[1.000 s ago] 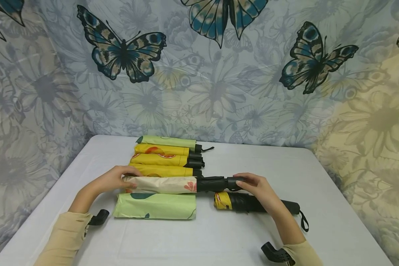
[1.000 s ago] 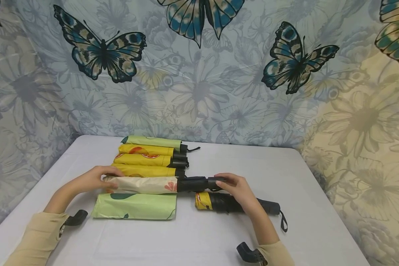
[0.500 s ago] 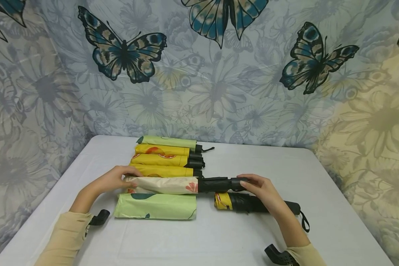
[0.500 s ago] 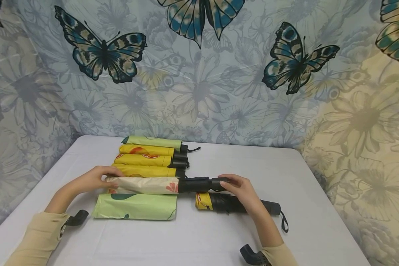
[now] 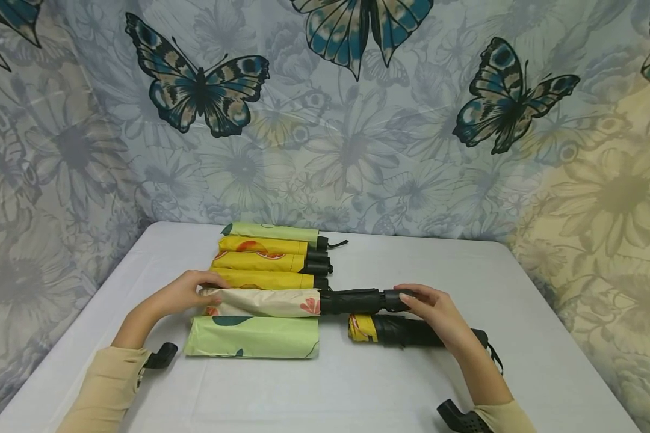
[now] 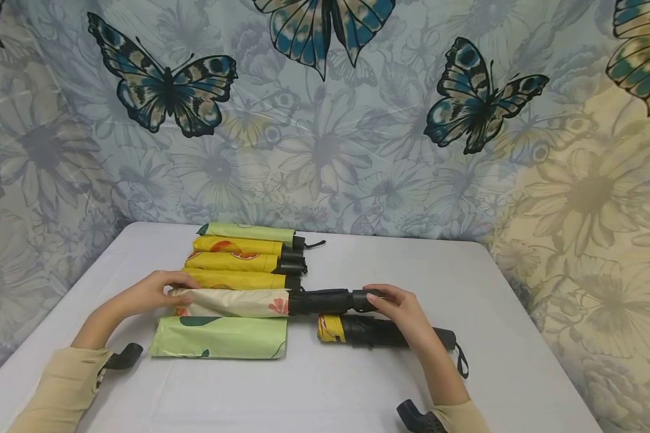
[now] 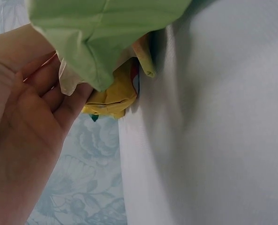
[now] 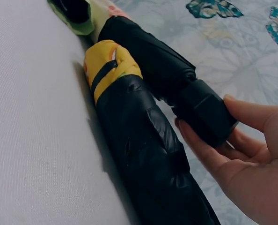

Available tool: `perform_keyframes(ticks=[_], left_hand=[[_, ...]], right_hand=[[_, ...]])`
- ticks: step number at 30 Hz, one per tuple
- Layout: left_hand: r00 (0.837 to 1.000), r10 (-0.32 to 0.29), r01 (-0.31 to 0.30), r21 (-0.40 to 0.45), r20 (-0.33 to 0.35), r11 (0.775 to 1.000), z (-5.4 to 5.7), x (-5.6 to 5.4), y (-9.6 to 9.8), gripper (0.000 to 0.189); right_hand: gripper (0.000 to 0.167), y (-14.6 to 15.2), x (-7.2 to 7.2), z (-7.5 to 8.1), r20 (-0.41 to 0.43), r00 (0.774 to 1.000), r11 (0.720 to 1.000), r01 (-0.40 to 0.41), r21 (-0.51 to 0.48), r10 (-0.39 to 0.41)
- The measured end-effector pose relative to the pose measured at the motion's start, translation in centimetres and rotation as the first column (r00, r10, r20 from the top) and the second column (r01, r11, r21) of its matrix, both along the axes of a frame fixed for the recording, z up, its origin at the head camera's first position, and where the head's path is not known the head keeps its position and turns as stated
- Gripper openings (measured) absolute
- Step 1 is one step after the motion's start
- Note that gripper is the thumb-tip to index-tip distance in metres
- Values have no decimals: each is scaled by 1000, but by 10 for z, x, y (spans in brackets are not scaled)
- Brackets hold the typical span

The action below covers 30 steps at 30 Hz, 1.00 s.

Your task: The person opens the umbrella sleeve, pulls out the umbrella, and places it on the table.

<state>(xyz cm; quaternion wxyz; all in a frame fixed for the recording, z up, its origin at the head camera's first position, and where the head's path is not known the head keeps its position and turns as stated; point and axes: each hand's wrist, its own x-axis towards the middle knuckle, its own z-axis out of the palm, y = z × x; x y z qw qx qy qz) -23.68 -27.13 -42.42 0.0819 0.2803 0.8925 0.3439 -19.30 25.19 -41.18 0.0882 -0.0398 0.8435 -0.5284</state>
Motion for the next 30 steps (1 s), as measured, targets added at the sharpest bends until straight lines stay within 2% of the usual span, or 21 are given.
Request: perform_keyframes(ticks=[11, 20, 30], left_hand=[[1000, 9, -9, -23, -1, 1000, 2, 0, 1, 27], [1000, 18, -18, -17, 20, 1000, 2, 0, 0, 26], [1000, 9, -9, 11, 13, 1000, -2, -1, -2, 23]], right_hand=[[53, 10, 3, 4, 10, 999, 999, 39, -7, -39], [54, 16, 4, 7, 16, 998, 994, 57, -99, -56], [55, 15, 5, 8, 9, 998, 995, 59, -84, -59]])
